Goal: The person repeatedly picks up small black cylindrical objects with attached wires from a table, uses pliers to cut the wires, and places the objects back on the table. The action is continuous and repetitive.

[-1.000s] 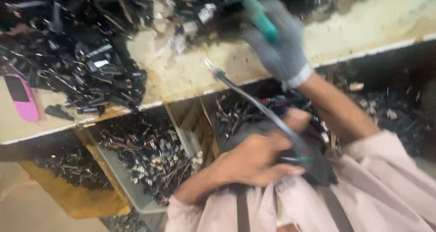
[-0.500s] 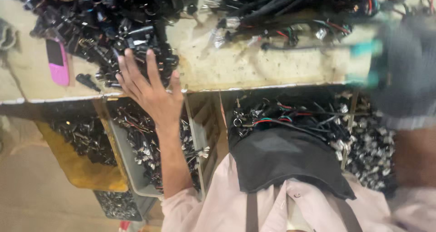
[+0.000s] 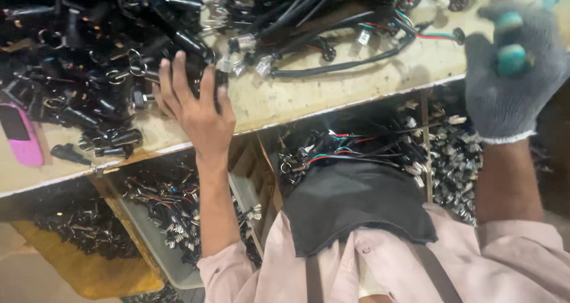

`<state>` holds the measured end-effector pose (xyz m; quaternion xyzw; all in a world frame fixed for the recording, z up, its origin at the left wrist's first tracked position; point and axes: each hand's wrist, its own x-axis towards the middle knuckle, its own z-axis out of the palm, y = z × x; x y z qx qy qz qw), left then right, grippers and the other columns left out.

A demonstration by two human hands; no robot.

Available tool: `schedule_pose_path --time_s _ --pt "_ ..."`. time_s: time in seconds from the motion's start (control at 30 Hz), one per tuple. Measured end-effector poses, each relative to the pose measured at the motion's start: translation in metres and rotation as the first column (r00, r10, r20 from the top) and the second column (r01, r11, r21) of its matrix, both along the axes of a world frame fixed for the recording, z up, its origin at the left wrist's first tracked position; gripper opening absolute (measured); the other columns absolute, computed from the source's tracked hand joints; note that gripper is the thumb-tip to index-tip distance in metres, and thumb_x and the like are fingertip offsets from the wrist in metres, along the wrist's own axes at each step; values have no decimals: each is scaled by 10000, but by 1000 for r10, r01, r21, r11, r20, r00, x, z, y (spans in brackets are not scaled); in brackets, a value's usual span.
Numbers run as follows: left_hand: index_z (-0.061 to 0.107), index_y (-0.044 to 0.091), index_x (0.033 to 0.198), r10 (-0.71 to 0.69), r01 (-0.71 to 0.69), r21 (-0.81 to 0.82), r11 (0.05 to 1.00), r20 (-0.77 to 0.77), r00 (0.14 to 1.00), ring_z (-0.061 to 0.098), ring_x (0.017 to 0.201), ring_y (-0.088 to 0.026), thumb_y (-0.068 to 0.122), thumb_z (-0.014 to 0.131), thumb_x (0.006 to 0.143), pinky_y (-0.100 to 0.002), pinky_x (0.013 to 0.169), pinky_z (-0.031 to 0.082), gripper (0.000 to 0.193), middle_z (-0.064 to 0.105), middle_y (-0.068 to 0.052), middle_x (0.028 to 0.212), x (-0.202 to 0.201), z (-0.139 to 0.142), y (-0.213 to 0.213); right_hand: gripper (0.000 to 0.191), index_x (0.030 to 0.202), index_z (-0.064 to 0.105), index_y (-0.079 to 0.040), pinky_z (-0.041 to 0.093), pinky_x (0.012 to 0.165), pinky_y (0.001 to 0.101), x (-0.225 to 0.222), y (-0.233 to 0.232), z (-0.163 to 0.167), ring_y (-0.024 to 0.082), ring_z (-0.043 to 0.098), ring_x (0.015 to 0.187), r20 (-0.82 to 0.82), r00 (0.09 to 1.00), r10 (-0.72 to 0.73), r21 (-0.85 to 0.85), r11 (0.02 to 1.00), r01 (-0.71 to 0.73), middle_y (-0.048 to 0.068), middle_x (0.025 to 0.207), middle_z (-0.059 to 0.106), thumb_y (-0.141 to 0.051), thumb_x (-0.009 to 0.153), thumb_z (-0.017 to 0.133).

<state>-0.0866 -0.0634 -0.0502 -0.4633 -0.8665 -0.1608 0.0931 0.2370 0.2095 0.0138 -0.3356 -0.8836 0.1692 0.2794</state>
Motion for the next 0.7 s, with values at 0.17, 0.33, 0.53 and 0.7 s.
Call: schedule_pose_path --time_s 0.17,0.33,0.53,0.7 --pt "720 168 1137 -64 60 -26 998 -145 987 305 1533 -346 269 718 1005 -604 1273 31 166 483 -141 1582 3 8 23 288 1211 663 -12 591 833 342 -16 8 15 280 718 1015 238 963 123 175 970 -167 152 1180 700 18 975 826" --pt "576 86 1313 -322 -218 785 579 466 824 544 1379 -305 360 636 1078 -502 1269 355 365 603 -147 1410 1 30 36 150 1127 681 -90 576 715 330 -11 -4 10 248 726 836 -61 997 45 -396 916 -66 103 1028 742 -106 1018 783" --pt "511 31 1286 -747 -625 649 433 646 154 634 796 -226 387 612 1019 -382 728 548 456 640 -113 946 61 45 18 234 1086 683 -93 545 713 371 -11 -31 -24 278 684 839 157 987 46 78 995 -58 132 1111 669 -129 942 863" --pt "621 35 966 -456 -49 507 861 810 370 559 710 -119 160 625 974 -233 660 431 125 602 -17 802 130 20 37 273 1109 656 -117 520 667 413 1 -35 -32 325 664 838 316 947 60 103 990 -97 111 984 609 -154 906 835"
